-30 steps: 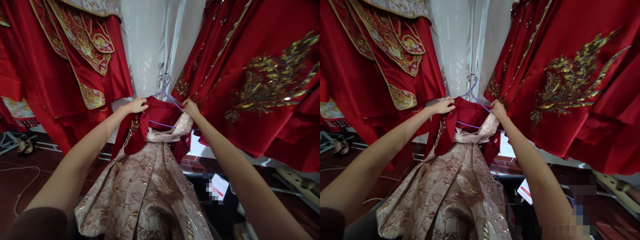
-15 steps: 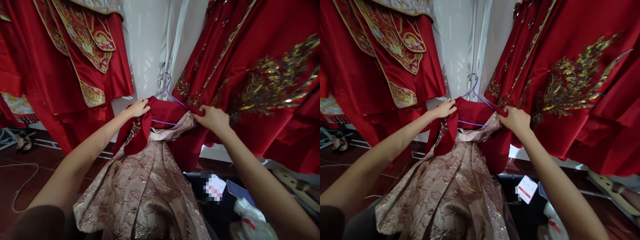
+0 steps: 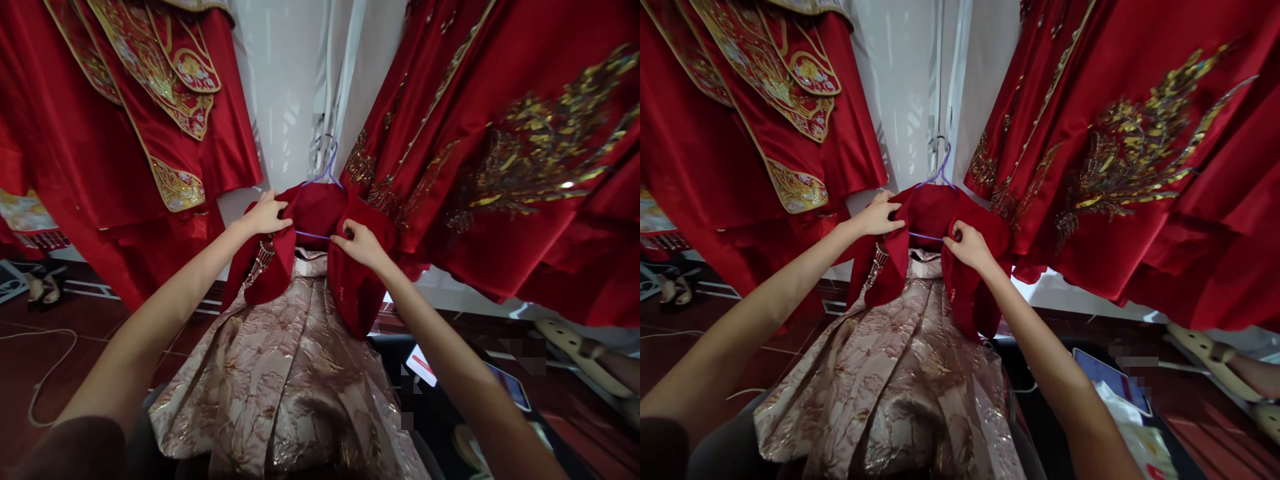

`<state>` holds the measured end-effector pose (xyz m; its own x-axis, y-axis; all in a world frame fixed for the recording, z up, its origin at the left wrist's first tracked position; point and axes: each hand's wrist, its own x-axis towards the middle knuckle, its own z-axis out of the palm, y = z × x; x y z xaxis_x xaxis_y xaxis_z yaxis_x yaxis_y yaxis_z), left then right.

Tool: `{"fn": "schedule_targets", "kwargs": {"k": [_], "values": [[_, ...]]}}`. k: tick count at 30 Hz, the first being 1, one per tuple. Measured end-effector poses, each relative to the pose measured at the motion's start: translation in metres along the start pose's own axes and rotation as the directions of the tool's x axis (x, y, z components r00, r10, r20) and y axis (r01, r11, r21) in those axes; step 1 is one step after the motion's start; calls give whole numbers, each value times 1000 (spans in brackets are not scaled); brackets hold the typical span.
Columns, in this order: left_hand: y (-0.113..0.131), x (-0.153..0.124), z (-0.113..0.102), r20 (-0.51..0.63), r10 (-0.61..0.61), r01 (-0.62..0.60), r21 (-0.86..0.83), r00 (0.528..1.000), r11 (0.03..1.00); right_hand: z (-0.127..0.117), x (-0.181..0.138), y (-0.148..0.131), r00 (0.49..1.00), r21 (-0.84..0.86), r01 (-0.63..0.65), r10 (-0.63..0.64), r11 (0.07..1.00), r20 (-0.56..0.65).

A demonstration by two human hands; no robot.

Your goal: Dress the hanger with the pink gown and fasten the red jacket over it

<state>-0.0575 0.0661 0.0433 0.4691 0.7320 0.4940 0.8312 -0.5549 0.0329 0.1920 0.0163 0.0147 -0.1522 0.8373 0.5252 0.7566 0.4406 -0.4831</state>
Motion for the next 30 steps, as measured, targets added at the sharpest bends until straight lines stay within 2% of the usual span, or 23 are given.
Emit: {"fn": "schedule_targets", "kwargs": {"k": [3, 4, 7, 10, 13, 15, 18, 19, 21, 23, 27, 30], "values": [[19, -20, 8, -197, -94, 88, -35, 976, 995, 2, -16, 14, 995, 80, 1, 7, 997, -101], [29, -25, 11, -225, -129, 120, -53, 966, 991, 6, -17, 15, 994, 126, 7, 7, 992, -109], [56, -31, 21, -164, -151, 134, -112, 975, 985, 22, -8, 6, 994, 312, 91, -69, 946, -80], [72, -28, 31, -87, -46, 28, -196, 995, 980, 38, 7, -8, 987, 538, 160, -141, 828, -76], [74, -28, 43, -104, -51, 12, -345, 993, 938, 44, 12, -10, 991, 701, 91, -136, 707, 8], [72, -33, 52, -155, -162, 54, -540, 974, 840, 44, 7, -5, 987, 741, 38, -142, 671, 77], [71, -41, 67, -185, -371, 58, -829, 910, 557, 40, -2, 4, 983, 740, 55, -167, 670, 79], [72, -42, 71, -177, -410, 48, -875, 895, 482, 39, -4, 6, 983, 730, 74, -174, 679, 62], [74, -44, 76, -169, -432, 33, -906, 886, 421, 37, -7, 8, 981, 696, 108, -190, 710, 41], [74, -44, 76, -190, -411, 18, -893, 891, 450, 35, -9, 7, 976, 656, 146, -215, 741, 26], [73, -44, 65, -233, -315, 4, -798, 920, 602, 33, -10, 4, 966, 619, 209, -258, 757, -12], [72, -46, 55, -245, -289, 9, -749, 925, 663, 30, -12, 1, 963, 584, 226, -269, 780, -14]]}}
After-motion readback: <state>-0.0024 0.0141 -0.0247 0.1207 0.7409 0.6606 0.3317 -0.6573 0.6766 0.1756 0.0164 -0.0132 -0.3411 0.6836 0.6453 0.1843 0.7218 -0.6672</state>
